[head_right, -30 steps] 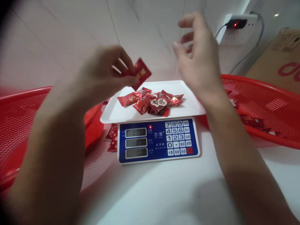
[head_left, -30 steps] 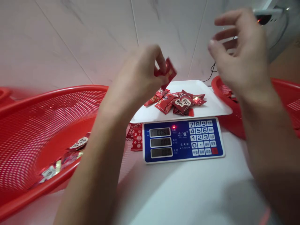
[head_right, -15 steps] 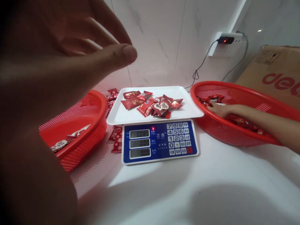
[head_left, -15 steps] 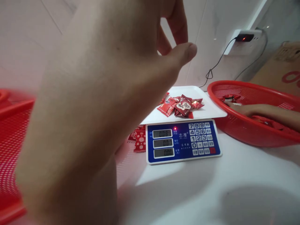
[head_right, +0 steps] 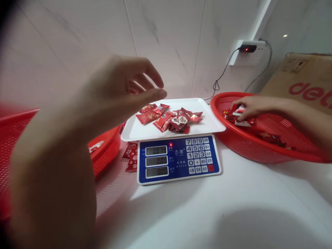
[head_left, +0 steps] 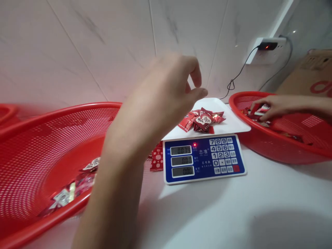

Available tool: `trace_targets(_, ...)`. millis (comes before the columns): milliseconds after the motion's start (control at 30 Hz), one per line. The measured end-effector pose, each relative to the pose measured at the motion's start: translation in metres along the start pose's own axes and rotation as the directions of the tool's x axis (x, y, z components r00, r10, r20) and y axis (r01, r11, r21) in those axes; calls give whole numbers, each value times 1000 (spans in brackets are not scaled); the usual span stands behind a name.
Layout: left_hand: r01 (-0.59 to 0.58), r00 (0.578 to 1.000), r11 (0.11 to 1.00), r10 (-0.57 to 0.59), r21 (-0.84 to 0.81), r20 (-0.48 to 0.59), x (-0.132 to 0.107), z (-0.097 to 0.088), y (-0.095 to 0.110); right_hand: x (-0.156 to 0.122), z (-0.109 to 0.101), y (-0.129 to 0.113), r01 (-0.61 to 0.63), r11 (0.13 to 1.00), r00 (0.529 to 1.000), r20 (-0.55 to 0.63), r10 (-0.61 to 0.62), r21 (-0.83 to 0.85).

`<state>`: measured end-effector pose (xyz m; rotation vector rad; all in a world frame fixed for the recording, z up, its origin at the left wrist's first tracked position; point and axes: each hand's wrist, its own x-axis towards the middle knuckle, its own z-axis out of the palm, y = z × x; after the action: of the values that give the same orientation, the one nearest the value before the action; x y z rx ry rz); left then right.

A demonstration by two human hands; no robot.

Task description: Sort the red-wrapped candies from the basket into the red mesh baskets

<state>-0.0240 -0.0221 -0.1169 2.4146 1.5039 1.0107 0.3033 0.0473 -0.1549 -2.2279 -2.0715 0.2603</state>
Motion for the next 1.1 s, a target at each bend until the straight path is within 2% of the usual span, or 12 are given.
trace_targets(67,5,1000,1000,-5,-10,4,3,5,-3,-6,-22,-13,-84,995,996,-42,82,-56)
trace_targets(133,4,1000,1000,-4,-14,7,6,12,-5,-18,-39,-32,-98,992,967,-228,115,82)
trace_targets(233,14,1000,1000,-14,-22,1,9,26,-8,-35,-45,-70,165,860,916,-399,49,484)
trace_targets(300,38,999,999,-38,11,10,11,32,-10,-37,-33,-96,311,653,930,-361,-60,691)
trace_targets(367,55,998,995,-57,78,25,11,33,-15,-31,-13,-117,342,483,939,-273,-210,806)
trace_targets(433,47,999,991,-49,125,15,10,30,-22,-17,8,-129,364,483,914,-206,-349,797)
trace_targets(533,41,999,994,-41,106,-8,12,20,-30,3,29,-132,402,604,884,-122,-450,688)
trace_targets(600,54,998,997,-52,60,-24,13,14,-30,7,33,-128,417,624,888,-147,-437,661)
trace_targets(667,51,996,998,-49,23,-81,13,10,-24,4,30,-125,457,565,882,-268,-387,687)
trace_targets(767,4,977,999,5,39,-211,10,7,-11,-10,19,-125,547,362,836,-479,-267,754)
trace_targets(867,-34,961,994,61,103,-268,6,5,-1,-20,10,-127,574,213,819,-550,-164,791)
trace_targets(1100,-45,965,992,73,118,-251,3,6,3,-5,26,-123,578,303,815,-512,-273,758)
